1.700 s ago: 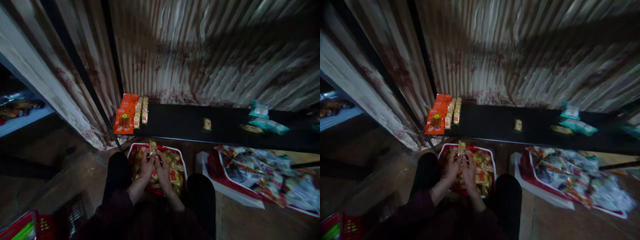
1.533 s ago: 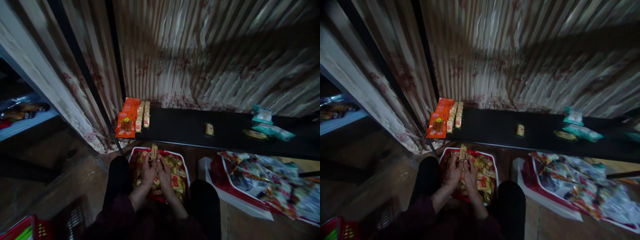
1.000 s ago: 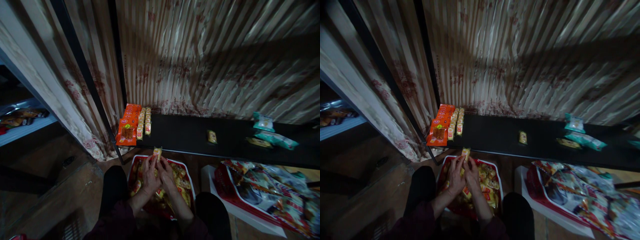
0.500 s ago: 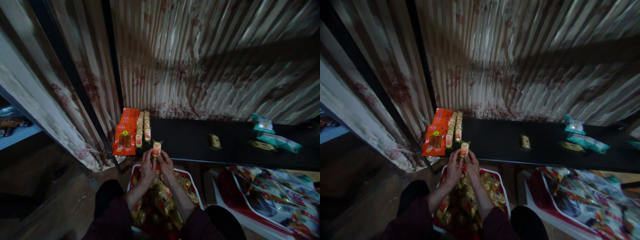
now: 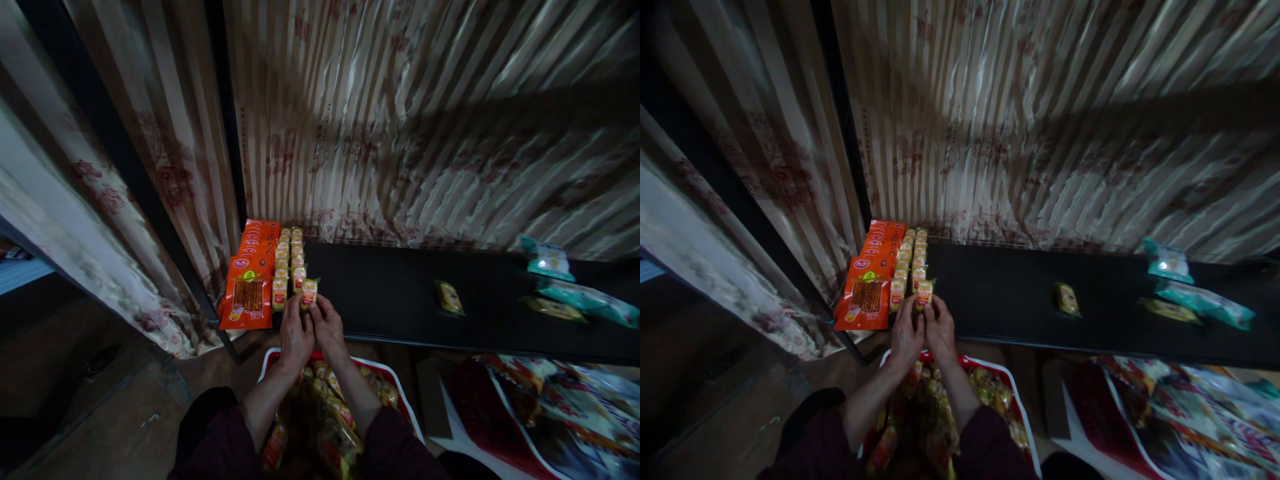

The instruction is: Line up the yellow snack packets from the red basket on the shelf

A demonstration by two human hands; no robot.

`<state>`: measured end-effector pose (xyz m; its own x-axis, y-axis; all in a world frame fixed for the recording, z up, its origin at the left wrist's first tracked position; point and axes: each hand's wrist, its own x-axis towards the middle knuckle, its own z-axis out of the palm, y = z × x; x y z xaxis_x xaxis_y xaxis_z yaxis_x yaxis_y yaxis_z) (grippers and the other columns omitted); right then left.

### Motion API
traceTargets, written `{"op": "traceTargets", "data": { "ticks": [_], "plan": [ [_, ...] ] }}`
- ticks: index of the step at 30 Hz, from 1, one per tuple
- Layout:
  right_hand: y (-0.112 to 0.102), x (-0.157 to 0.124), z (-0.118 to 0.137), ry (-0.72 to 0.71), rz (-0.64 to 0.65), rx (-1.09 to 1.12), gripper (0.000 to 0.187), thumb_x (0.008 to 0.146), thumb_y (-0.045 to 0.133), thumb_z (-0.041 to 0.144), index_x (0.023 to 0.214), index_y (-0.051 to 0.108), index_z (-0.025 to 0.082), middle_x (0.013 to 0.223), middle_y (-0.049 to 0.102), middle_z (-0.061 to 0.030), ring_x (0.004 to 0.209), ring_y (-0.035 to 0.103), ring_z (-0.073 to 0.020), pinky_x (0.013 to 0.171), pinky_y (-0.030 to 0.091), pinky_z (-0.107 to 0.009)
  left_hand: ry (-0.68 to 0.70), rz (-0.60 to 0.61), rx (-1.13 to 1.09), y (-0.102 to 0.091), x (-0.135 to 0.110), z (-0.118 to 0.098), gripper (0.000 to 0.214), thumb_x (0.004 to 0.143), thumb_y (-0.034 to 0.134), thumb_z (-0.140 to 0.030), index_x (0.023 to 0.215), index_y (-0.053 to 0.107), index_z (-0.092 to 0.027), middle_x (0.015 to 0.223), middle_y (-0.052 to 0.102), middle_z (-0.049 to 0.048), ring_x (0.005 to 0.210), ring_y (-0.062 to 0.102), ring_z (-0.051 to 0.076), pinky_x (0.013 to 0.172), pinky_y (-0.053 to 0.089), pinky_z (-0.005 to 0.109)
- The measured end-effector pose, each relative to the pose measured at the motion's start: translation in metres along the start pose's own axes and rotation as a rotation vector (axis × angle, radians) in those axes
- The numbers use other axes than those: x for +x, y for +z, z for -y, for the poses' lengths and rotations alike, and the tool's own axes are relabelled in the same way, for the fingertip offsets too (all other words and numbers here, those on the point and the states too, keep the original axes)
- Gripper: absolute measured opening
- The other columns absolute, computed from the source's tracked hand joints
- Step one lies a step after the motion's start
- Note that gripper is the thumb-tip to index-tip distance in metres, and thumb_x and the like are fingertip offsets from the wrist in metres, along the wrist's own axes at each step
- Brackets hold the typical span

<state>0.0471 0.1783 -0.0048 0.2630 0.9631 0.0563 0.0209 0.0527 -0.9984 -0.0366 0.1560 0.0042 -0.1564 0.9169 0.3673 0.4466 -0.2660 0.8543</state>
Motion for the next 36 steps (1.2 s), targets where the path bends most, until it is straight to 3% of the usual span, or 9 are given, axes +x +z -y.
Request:
{"op": "traceTargets", "data": {
  "ticks": [15, 36],
  "plan": [
    [0.005, 0.009, -0.001, -0.229, 0.016, -0.542, 0.041, 0.088, 0.042, 0.04, 0.112, 0.064, 0.015, 0.11, 0.067, -0.0128, 0.103, 0.06, -0.0245, 0.095, 0.044, -0.039, -0.059, 0.045, 0.029, 0.0, 0.002, 0.011, 0.058, 0.078, 0.037, -0.003, 0.135, 0.044, -0.009, 0.139, 0.05, 0.0169, 0.132, 0.044, 0.022, 0.114, 0.034, 0.042],
    [0.003, 0.015, -0.009, -0.264, 0.049, -0.647, 0.035, 0.087, 0.042, 0.03, 0.112, 0.064, 0.019, 0.109, 0.067, -0.0103, 0.1, 0.06, -0.0227, 0.091, 0.047, -0.038, 0.009, 0.12, 0.06, 0.005, -0.002, 0.025, 0.058, 0.082, 0.037, -0.006, 0.14, 0.042, -0.01, 0.154, 0.029, 0.0152, 0.143, 0.025, 0.023, 0.118, 0.027, 0.042]
  ]
}}
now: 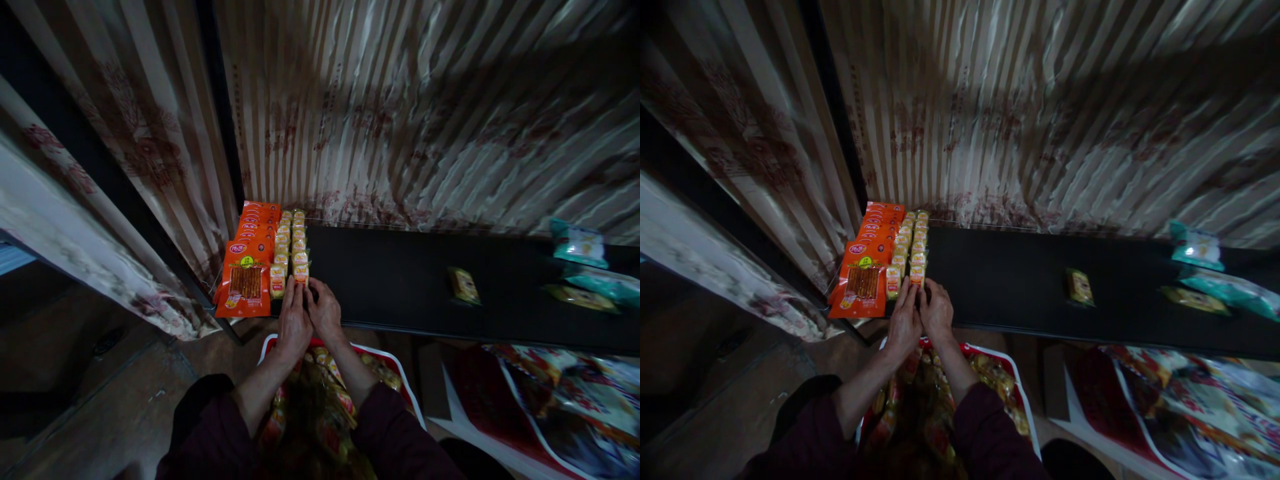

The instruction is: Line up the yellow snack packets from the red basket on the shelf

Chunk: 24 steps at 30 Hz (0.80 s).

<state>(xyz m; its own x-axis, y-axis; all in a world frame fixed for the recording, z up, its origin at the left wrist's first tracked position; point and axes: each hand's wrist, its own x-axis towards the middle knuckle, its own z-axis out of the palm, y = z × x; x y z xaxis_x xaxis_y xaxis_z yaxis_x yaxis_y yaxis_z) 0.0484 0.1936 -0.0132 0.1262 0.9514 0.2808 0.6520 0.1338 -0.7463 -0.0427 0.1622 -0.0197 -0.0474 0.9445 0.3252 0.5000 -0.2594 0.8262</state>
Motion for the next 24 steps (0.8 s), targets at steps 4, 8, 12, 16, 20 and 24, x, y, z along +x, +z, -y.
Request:
{"op": "traceTargets", "data": {
  "ticks": [4, 8, 12, 16, 20, 24],
  "plan": [
    [0.0, 0.001, 0.001, 0.025, 0.007, 0.033, 0.035, 0.086, 0.045, 0.03, 0.114, 0.063, 0.021, 0.11, 0.068, -0.0084, 0.094, 0.062, -0.0212, 0.089, 0.048, -0.037, 0.016, -0.01, 0.022, 0.0, -0.001, -0.001, 0.056, 0.084, 0.037, -0.008, 0.14, 0.042, -0.01, 0.154, 0.028, 0.0152, 0.144, 0.023, 0.023, 0.118, 0.026, 0.042],
    [-0.001, 0.004, 0.0, 0.06, 0.0, 0.069, 0.037, 0.084, 0.049, 0.032, 0.117, 0.063, 0.02, 0.112, 0.068, -0.0081, 0.092, 0.063, -0.0206, 0.089, 0.048, -0.037, 0.037, -0.001, 0.046, 0.0, -0.003, -0.002, 0.056, 0.085, 0.037, -0.009, 0.14, 0.042, -0.011, 0.154, 0.03, 0.0141, 0.144, 0.023, 0.023, 0.118, 0.025, 0.043],
    [0.0, 0.009, -0.002, 0.106, -0.005, 0.121, 0.046, 0.082, 0.053, 0.036, 0.125, 0.059, 0.021, 0.121, 0.065, -0.0089, 0.095, 0.064, -0.0219, 0.092, 0.048, -0.039, 0.06, 0.007, 0.074, 0.0, -0.004, -0.002, 0.058, 0.084, 0.037, -0.008, 0.141, 0.039, -0.01, 0.154, 0.029, 0.0155, 0.144, 0.022, 0.024, 0.118, 0.026, 0.045],
    [0.002, 0.014, -0.005, 0.11, 0.032, 0.144, 0.049, 0.083, 0.052, 0.038, 0.128, 0.058, 0.02, 0.125, 0.064, -0.0098, 0.097, 0.065, -0.0235, 0.095, 0.047, -0.041, 0.073, 0.027, 0.114, -0.001, -0.004, -0.003, 0.059, 0.083, 0.037, -0.007, 0.142, 0.037, -0.006, 0.154, 0.027, 0.0191, 0.144, 0.02, 0.026, 0.118, 0.025, 0.046],
    [0.003, 0.015, -0.005, 0.091, 0.013, 0.157, 0.045, 0.084, 0.052, 0.038, 0.125, 0.06, 0.022, 0.119, 0.067, -0.0075, 0.097, 0.065, -0.0223, 0.094, 0.048, -0.039, 0.098, 0.022, 0.158, -0.002, -0.004, -0.006, 0.063, 0.081, 0.038, -0.005, 0.143, 0.036, -0.008, 0.154, 0.027, 0.0175, 0.145, 0.02, 0.026, 0.118, 0.026, 0.048],
    [0.004, 0.014, -0.002, 0.08, 0.011, 0.125, 0.043, 0.084, 0.05, 0.037, 0.122, 0.062, 0.019, 0.119, 0.067, -0.0088, 0.098, 0.064, -0.0227, 0.094, 0.048, -0.039, 0.108, 0.0, 0.21, -0.002, -0.004, -0.007, 0.063, 0.08, 0.036, -0.003, 0.142, 0.037, -0.011, 0.153, 0.031, 0.0147, 0.145, 0.018, 0.025, 0.118, 0.026, 0.049]
  ]
}}
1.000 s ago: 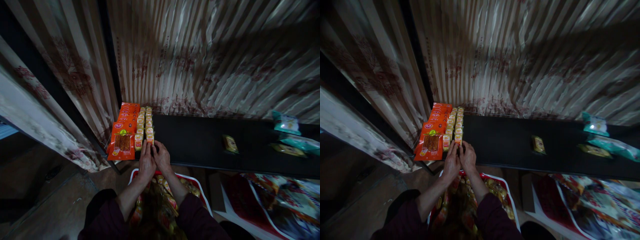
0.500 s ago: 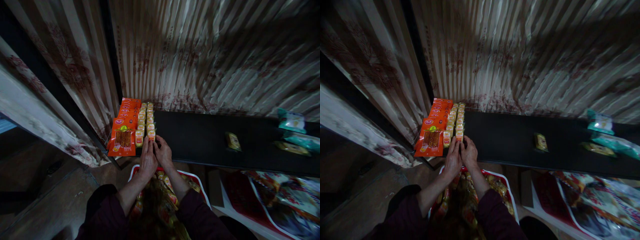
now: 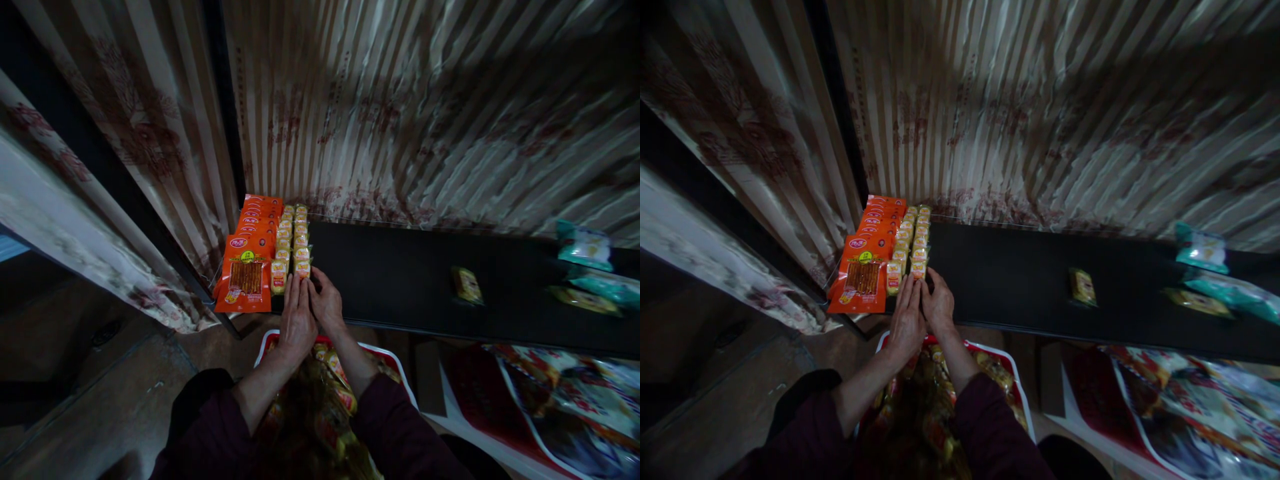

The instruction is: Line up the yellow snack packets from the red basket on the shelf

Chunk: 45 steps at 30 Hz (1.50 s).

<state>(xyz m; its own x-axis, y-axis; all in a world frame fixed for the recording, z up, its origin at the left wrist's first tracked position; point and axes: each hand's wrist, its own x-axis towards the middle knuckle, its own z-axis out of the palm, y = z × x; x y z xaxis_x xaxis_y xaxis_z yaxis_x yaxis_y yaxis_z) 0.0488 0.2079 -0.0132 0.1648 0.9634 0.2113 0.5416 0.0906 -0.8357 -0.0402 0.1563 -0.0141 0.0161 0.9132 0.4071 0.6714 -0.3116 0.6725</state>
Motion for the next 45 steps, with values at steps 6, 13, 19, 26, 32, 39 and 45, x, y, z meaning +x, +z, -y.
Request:
{"op": "traceTargets", "data": {
  "ticks": [6, 13, 19, 26, 32, 39, 45],
  "plan": [
    [0.0, -0.001, 0.003, -0.01, -0.013, -0.056, 0.04, 0.085, 0.048, 0.035, 0.119, 0.063, 0.019, 0.116, 0.068, -0.0089, 0.097, 0.064, -0.0223, 0.092, 0.049, -0.037, 0.023, 0.009, 0.053, 0.001, 0.001, 0.001, 0.064, 0.078, 0.037, -0.001, 0.142, 0.037, -0.007, 0.151, 0.033, 0.0177, 0.144, 0.02, 0.027, 0.117, 0.028, 0.05],
    [0.0, 0.001, 0.003, -0.012, 0.002, -0.078, 0.043, 0.086, 0.048, 0.034, 0.124, 0.06, 0.018, 0.121, 0.066, -0.0093, 0.1, 0.064, -0.0211, 0.092, 0.049, -0.036, 0.058, -0.001, 0.104, 0.002, 0.0, 0.002, 0.07, 0.076, 0.038, -0.001, 0.145, 0.03, -0.008, 0.153, 0.031, 0.0169, 0.145, 0.017, 0.027, 0.116, 0.03, 0.052],
    [-0.001, 0.006, 0.005, 0.008, 0.003, -0.031, 0.049, 0.088, 0.046, 0.041, 0.13, 0.057, 0.017, 0.127, 0.063, -0.0107, 0.113, 0.058, -0.0233, 0.102, 0.043, -0.04, 0.073, -0.006, 0.094, 0.003, 0.0, 0.003, 0.072, 0.075, 0.037, 0.0, 0.146, 0.027, -0.007, 0.154, 0.029, 0.0174, 0.146, 0.014, 0.027, 0.116, 0.03, 0.052],
    [-0.004, 0.016, 0.014, 0.138, 0.043, -0.007, 0.053, 0.09, 0.039, 0.05, 0.132, 0.055, 0.022, 0.118, 0.066, -0.0082, 0.113, 0.054, -0.0229, 0.102, 0.041, -0.041, 0.07, 0.004, 0.088, 0.007, -0.001, 0.005, 0.069, 0.075, 0.035, 0.001, 0.143, 0.03, -0.003, 0.153, 0.028, 0.0204, 0.146, 0.011, 0.028, 0.117, 0.027, 0.053],
    [-0.001, 0.018, 0.014, 0.108, 0.036, 0.031, 0.05, 0.089, 0.042, 0.048, 0.13, 0.057, 0.023, 0.117, 0.066, -0.0063, 0.113, 0.053, -0.0221, 0.102, 0.04, -0.04, 0.072, 0.019, 0.096, 0.006, -0.001, 0.005, 0.069, 0.073, 0.038, 0.0, 0.142, 0.031, 0.0, 0.154, 0.024, 0.0217, 0.147, 0.007, 0.028, 0.118, 0.024, 0.053],
    [-0.003, 0.017, 0.011, 0.099, -0.004, 0.055, 0.05, 0.089, 0.041, 0.049, 0.127, 0.059, 0.022, 0.121, 0.065, -0.007, 0.115, 0.051, -0.0215, 0.105, 0.037, -0.041, 0.075, -0.015, 0.101, 0.007, -0.001, 0.003, 0.075, 0.071, 0.039, 0.002, 0.144, 0.028, -0.005, 0.155, 0.023, 0.0194, 0.146, 0.007, 0.029, 0.116, 0.028, 0.055],
    [-0.009, 0.009, 0.011, 0.046, -0.019, 0.041, 0.05, 0.09, 0.039, 0.049, 0.126, 0.059, 0.021, 0.127, 0.062, -0.0074, 0.117, 0.051, -0.0213, 0.106, 0.036, -0.041, 0.086, -0.018, 0.121, 0.004, -0.002, 0.001, 0.079, 0.069, 0.041, 0.002, 0.146, 0.026, -0.008, 0.156, 0.021, 0.0173, 0.146, 0.007, 0.029, 0.116, 0.028, 0.054]
  ]
}}
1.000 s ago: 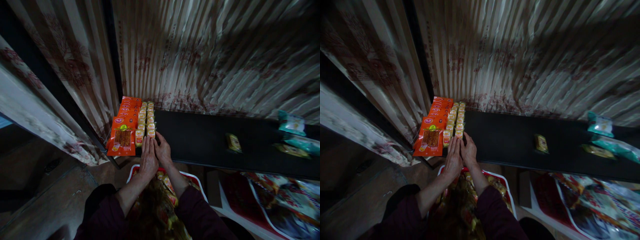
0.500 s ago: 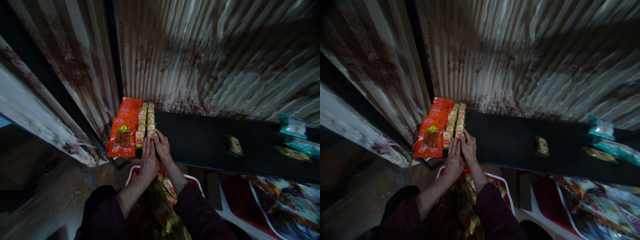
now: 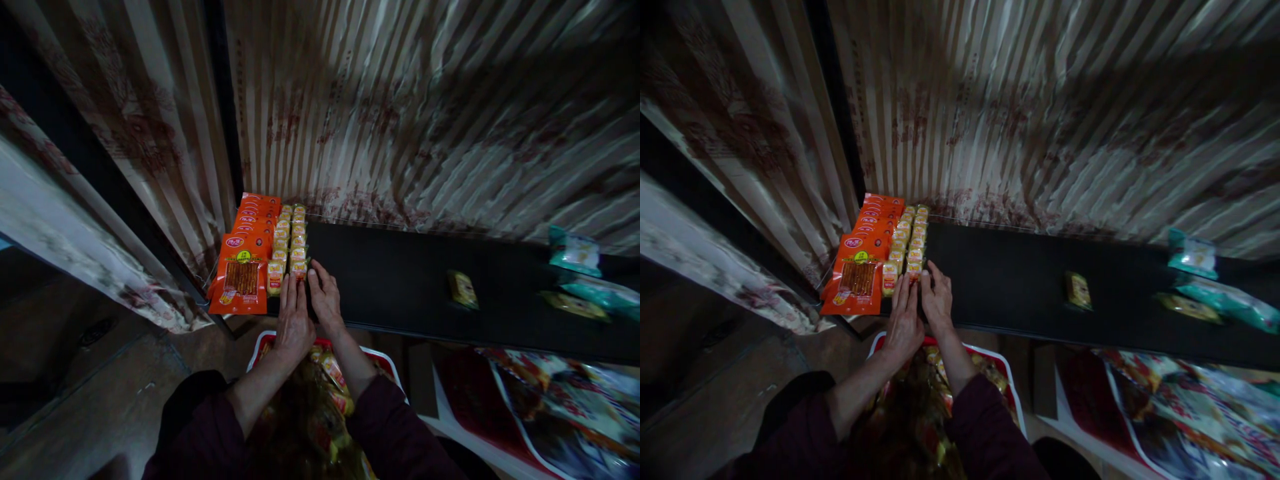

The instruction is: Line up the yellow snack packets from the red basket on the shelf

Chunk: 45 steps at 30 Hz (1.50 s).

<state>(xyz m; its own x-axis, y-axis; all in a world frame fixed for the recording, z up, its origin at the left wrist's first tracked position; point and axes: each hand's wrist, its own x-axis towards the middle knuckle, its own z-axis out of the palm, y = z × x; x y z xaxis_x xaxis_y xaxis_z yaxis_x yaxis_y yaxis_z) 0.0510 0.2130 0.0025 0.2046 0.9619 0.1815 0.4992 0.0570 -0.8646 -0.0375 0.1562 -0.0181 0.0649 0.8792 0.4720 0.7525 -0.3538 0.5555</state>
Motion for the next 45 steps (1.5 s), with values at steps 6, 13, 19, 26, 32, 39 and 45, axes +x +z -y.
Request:
{"op": "traceTargets", "data": {
  "ticks": [6, 13, 19, 26, 32, 39, 45],
  "plan": [
    [-0.002, -0.015, 0.003, -0.037, -0.026, -0.02, 0.051, 0.091, 0.038, 0.046, 0.124, 0.06, 0.015, 0.127, 0.062, -0.0114, 0.118, 0.052, -0.0223, 0.106, 0.037, -0.042, 0.022, 0.026, 0.042, -0.005, -0.002, -0.003, 0.069, 0.074, 0.044, -0.002, 0.142, 0.03, -0.005, 0.155, 0.022, 0.0195, 0.147, 0.007, 0.029, 0.116, 0.029, 0.052],
    [-0.007, -0.04, -0.001, -0.061, -0.047, -0.026, 0.047, 0.091, 0.036, 0.042, 0.121, 0.061, 0.015, 0.123, 0.064, -0.0125, 0.115, 0.054, -0.0219, 0.103, 0.04, -0.041, 0.102, 0.032, -0.016, -0.01, -0.005, -0.004, 0.056, 0.08, 0.045, -0.007, 0.136, 0.04, -0.006, 0.152, 0.03, 0.0201, 0.146, 0.016, 0.028, 0.115, 0.033, 0.051],
    [-0.013, -0.058, -0.004, -0.087, -0.081, 0.006, 0.045, 0.093, 0.032, 0.04, 0.111, 0.065, 0.015, 0.113, 0.068, -0.0123, 0.106, 0.059, -0.0204, 0.099, 0.043, -0.039, 0.205, 0.05, -0.113, -0.011, -0.015, -0.006, 0.051, 0.083, 0.045, -0.011, 0.134, 0.044, -0.008, 0.138, 0.05, 0.0179, 0.138, 0.033, 0.026, 0.112, 0.038, 0.049],
    [-0.023, -0.096, -0.009, -0.033, -0.105, -0.021, 0.046, 0.094, 0.03, 0.041, 0.108, 0.064, 0.014, 0.107, 0.068, -0.0143, 0.1, 0.062, -0.0212, 0.095, 0.046, -0.04, 0.216, 0.045, -0.187, -0.013, -0.045, -0.016, 0.04, 0.089, 0.04, -0.012, 0.127, 0.051, -0.008, 0.131, 0.055, 0.0171, 0.13, 0.044, 0.023, 0.108, 0.044, 0.044],
    [-0.042, -0.134, -0.026, 0.006, -0.075, -0.142, 0.042, 0.093, 0.029, 0.032, 0.105, 0.066, 0.015, 0.103, 0.069, -0.0127, 0.097, 0.063, -0.0206, 0.093, 0.047, -0.038, 0.135, 0.243, -0.237, -0.007, -0.082, -0.028, 0.039, 0.084, 0.042, -0.009, 0.121, 0.056, -0.011, 0.133, 0.054, 0.0157, 0.127, 0.049, 0.021, 0.107, 0.044, 0.042],
    [-0.067, -0.182, -0.045, -0.011, 0.066, -0.24, 0.038, 0.085, 0.037, 0.019, 0.108, 0.069, 0.017, 0.107, 0.07, -0.0111, 0.103, 0.061, -0.0226, 0.098, 0.046, -0.042, 0.019, 0.461, -0.193, -0.002, -0.135, -0.041, 0.05, 0.08, 0.048, -0.014, 0.129, 0.051, -0.009, 0.142, 0.045, 0.0185, 0.135, 0.04, 0.026, 0.111, 0.039, 0.046],
    [-0.082, -0.205, -0.049, -0.044, 0.099, -0.28, 0.036, 0.085, 0.041, 0.019, 0.107, 0.07, 0.02, 0.109, 0.069, -0.0083, 0.106, 0.059, -0.0227, 0.1, 0.045, -0.042, 0.009, 0.581, -0.046, -0.002, -0.172, -0.044, 0.06, 0.079, 0.05, -0.023, 0.136, 0.044, -0.003, 0.145, 0.039, 0.024, 0.139, 0.031, 0.033, 0.114, 0.029, 0.053]
  ]
}}
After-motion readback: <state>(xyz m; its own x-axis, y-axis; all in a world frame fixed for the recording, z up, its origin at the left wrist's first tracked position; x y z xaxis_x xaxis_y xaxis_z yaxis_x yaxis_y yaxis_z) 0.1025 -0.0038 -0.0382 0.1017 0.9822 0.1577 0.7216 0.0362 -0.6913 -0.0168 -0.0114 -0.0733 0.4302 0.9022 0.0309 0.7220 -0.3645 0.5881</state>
